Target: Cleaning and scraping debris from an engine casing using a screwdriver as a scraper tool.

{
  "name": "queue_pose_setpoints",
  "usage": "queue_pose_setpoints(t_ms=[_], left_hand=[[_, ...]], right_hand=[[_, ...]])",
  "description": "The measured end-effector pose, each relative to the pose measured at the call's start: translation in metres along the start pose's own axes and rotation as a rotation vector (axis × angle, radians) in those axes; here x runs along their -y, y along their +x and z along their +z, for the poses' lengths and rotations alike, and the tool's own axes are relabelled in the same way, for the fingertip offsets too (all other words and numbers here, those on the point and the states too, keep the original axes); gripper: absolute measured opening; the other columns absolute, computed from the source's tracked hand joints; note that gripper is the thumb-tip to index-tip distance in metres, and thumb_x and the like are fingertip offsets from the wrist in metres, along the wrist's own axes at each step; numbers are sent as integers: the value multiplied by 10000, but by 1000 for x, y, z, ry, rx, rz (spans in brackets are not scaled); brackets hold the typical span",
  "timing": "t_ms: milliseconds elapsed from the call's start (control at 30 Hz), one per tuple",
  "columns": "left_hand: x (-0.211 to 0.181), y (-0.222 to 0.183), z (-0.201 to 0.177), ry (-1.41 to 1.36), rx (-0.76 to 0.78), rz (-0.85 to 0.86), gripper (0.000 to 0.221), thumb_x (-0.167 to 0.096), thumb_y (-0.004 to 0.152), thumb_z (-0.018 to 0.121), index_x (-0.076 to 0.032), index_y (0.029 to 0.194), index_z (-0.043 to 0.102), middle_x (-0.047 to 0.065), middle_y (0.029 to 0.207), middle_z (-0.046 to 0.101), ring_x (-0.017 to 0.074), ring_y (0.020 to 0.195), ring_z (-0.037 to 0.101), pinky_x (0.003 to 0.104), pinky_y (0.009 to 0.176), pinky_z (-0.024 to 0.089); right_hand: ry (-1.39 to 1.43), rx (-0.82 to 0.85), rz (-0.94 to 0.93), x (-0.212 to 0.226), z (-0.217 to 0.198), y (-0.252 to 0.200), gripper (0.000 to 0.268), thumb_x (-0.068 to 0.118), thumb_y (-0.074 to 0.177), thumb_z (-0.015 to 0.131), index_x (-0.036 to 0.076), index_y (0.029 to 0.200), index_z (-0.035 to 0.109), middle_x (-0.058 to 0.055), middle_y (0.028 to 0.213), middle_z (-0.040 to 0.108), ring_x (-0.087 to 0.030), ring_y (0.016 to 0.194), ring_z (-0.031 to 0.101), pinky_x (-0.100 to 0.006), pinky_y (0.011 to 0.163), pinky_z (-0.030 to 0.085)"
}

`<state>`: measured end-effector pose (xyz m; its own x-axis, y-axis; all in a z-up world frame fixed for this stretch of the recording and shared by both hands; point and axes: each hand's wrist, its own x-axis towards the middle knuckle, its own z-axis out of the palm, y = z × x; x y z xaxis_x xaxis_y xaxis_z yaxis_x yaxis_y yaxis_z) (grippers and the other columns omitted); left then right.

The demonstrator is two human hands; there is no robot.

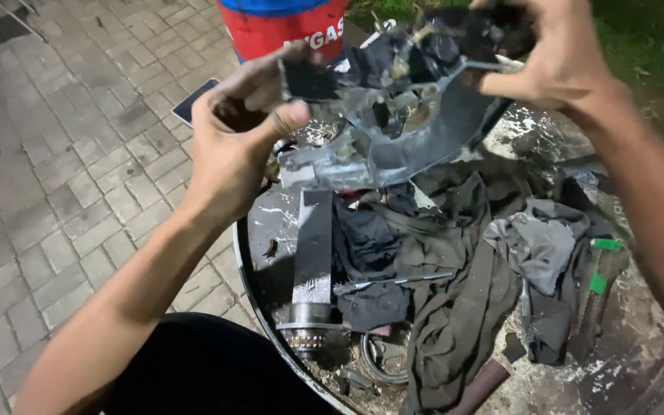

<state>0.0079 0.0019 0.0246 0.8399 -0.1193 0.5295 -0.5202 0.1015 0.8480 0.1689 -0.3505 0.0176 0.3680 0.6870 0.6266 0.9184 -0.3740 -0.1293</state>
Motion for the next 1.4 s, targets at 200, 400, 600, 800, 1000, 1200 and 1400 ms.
queue_pose_setpoints(t_ms=[200, 400, 600, 800, 1000, 1200, 1400], left_hand=[[-14, 2, 14, 134, 4, 9, 531, -313, 926, 745, -45, 1356, 590, 144, 1355, 684, 251, 1277, 699, 379, 1142, 591], [4, 7, 21, 153, -1, 99, 513, -390, 988, 672, -18, 1329, 577, 178, 1334, 683, 286, 1240, 724, 404, 1077, 644], [-9, 13, 37, 262, -14, 125, 428, -372, 994, 659, -37, 1258, 630, 111, 1173, 739, 194, 1066, 749, 276, 896, 644], [-17, 15, 34, 279, 1, 98, 368, -408, 989, 659, -62, 1112, 672, -21, 876, 635, 92, 802, 637, 195, 686, 526], [-14, 16, 24, 285, 15, 119, 389, -410, 977, 659, -56, 1138, 650, 56, 1016, 741, 146, 897, 747, 233, 774, 635], [-4, 5, 27, 350, -118, 222, 397, -415, 995, 628, -38, 1120, 631, 106, 992, 735, 189, 869, 755, 270, 733, 670], [-15, -8, 33, 318, -200, 220, 317, -324, 998, 667, -23, 1097, 647, 97, 932, 745, 173, 812, 764, 261, 711, 678]], right_hand=[[-28, -26, 13, -26, 18, -11, 530, 250, 821, 705, -79, 1233, 650, -222, 1145, 659, -340, 1036, 578, -499, 960, 459], [-153, 145, 306, 43, -4, -7, 730, 195, 821, 840, -25, 1456, 555, -319, 1360, 472, -468, 1218, 437, -619, 990, 375], [-113, 225, 642, 89, -12, 0, 922, 19, 763, 782, 32, 1585, 365, -299, 1584, 122, -554, 1464, 183, -684, 1132, 289], [-221, 57, 447, 96, -16, -10, 850, 3, 795, 743, 13, 1572, 399, -318, 1490, 231, -543, 1338, 394, -589, 1069, 447], [-256, -153, 244, 126, -22, -14, 485, 141, 1112, 662, 0, 1462, 358, -292, 1176, 543, -438, 999, 637, -572, 824, 568], [-229, -225, 64, 164, -15, -33, 149, 16, 1081, 654, -110, 1161, 650, -253, 1062, 681, -329, 918, 663, -410, 783, 567], [-261, -289, -22, 197, -15, -62, 454, 403, 902, 819, 30, 1145, 728, -141, 992, 526, -285, 897, 490, -400, 752, 410]])
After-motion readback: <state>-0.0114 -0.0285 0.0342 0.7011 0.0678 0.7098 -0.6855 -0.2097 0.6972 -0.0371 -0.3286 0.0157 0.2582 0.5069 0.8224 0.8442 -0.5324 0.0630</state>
